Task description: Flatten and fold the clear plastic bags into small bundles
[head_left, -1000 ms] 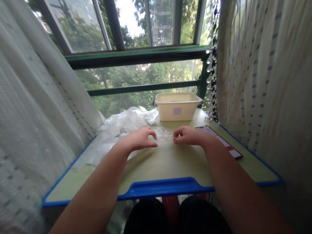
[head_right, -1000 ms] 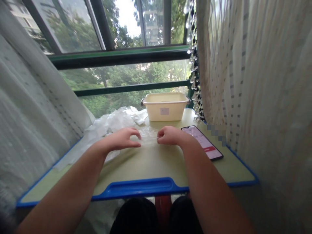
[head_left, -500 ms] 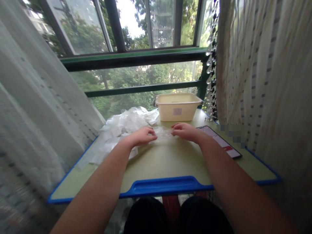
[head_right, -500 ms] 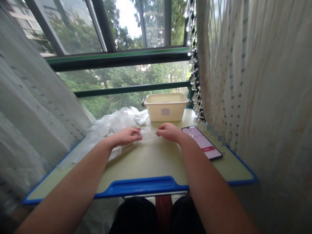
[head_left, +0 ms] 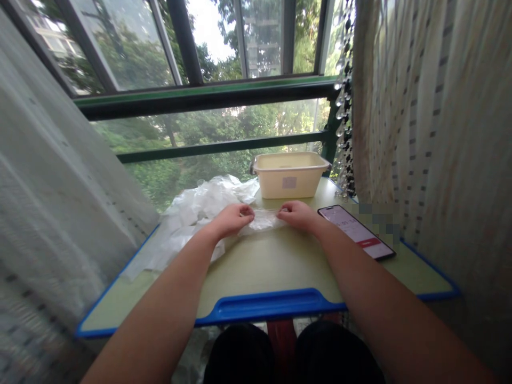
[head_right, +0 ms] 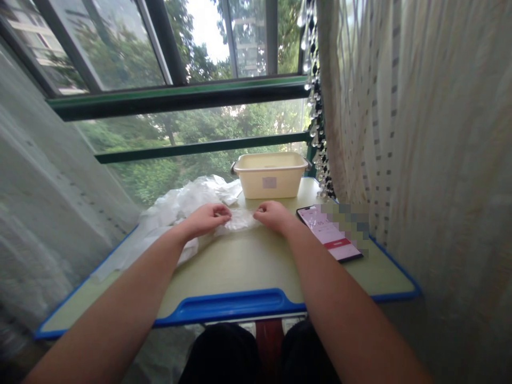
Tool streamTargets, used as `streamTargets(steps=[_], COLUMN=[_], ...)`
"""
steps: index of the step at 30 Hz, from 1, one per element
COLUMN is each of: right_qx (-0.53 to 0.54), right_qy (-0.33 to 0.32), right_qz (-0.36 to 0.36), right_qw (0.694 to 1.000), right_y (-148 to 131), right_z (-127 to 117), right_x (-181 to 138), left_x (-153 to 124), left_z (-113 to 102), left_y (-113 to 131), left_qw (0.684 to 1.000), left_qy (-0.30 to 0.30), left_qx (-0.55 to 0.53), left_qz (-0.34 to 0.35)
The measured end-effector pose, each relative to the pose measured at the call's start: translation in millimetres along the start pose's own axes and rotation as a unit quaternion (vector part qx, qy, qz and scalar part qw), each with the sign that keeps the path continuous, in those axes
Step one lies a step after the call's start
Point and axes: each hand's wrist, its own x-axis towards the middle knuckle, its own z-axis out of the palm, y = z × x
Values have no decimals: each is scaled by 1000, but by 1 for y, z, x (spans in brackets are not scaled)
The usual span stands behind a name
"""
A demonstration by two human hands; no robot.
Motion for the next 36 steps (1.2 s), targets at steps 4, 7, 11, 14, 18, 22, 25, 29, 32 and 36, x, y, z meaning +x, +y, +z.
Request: streamTargets(steps=[4,7,11,14,18,22,25,29,32,36], right_qx=[1,-4,-2,7,32,46,48,57,55,44], right_qy=[20,34,36,19,-25,-36,-43,-32,-10,3], right_qz=[-18,-29,-33,-28,-18,-34,-24,-56,-118,-186], right_qw=[1000,999,999,999,999,998,998,996,992,982], right_y=[-2,-4,-5,-4,-2,2,3,-2,-9,-18], right_z=[5,9,9,4,-4,-7,-7,-4,-4,-7], right_x=[2,4,3,2,-1,-2,-3,-6,-11,-19], left_x=[1,2,2,-1,-12,-21,-23,-19,-16,-11], left_z=[1,2,3,-1,-15,-29,-32,-26,-21,-14], left_y=[-2,-4,-6,-3,2,1,-1,1,3,4], left_qw=[1000,999,1000,1000,996,976,961,969,975,977], left_qy=[12,11,12,17,-36,-153,-219,-176,-152,-136], left_qx=[-23,-33,-20,-5,4,-36,-43,-28,3,82], left_qz=[-15,-25,-20,-16,-87,-151,-161,-171,-163,-142])
